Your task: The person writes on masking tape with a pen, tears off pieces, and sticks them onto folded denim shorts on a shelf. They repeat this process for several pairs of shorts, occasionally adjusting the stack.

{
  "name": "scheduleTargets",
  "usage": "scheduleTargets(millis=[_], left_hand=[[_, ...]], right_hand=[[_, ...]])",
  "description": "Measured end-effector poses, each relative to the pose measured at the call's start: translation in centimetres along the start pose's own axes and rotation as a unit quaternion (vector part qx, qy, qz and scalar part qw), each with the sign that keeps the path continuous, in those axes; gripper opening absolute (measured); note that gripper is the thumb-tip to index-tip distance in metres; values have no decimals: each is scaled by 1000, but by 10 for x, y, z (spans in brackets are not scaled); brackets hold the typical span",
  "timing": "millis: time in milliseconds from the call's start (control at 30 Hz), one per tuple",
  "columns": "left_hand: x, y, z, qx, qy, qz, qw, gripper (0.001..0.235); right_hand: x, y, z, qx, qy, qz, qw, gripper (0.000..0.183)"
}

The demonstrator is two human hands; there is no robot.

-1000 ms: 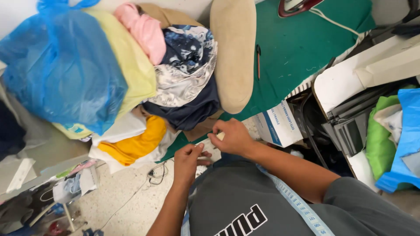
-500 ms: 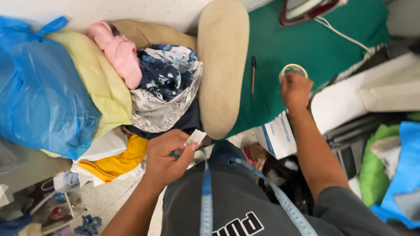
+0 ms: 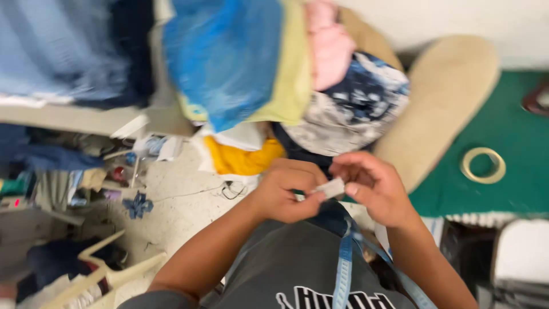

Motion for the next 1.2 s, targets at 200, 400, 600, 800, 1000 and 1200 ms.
scheduleTargets(millis=[200,400,600,800,1000,1200], left_hand=[[-27,105,49,-10,-63,24,998,37],[-53,258,104,246,-130,59,959,29],[-61,387,149,455,-148,93,873,26],[-38,467,136,541,-128,138,820,21],[-1,489,105,559,-138,124,808,24],[10,489,89,599,-102,93,789,27]], right_hand=[[-4,-127,-7,111,14,-113,987,41],[-5,-269,-40,3,127,-48,991,26],[13,-420,-82,-71,307,-2,949,19],[35,-494,-97,-160,426,61,888,18],[51,-510,-97,-335,566,186,730,23],[53,-512,-95,-379,488,189,763,18]])
Point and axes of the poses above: each hand's wrist, its own x-axis towards the middle knuckle, its own y-axis out of the back of the hand, z = x × y, the point moved 7 cm from there along x, towards the middle knuckle, and after that the axes turned 12 degrees about z, right-handed, at the moved point
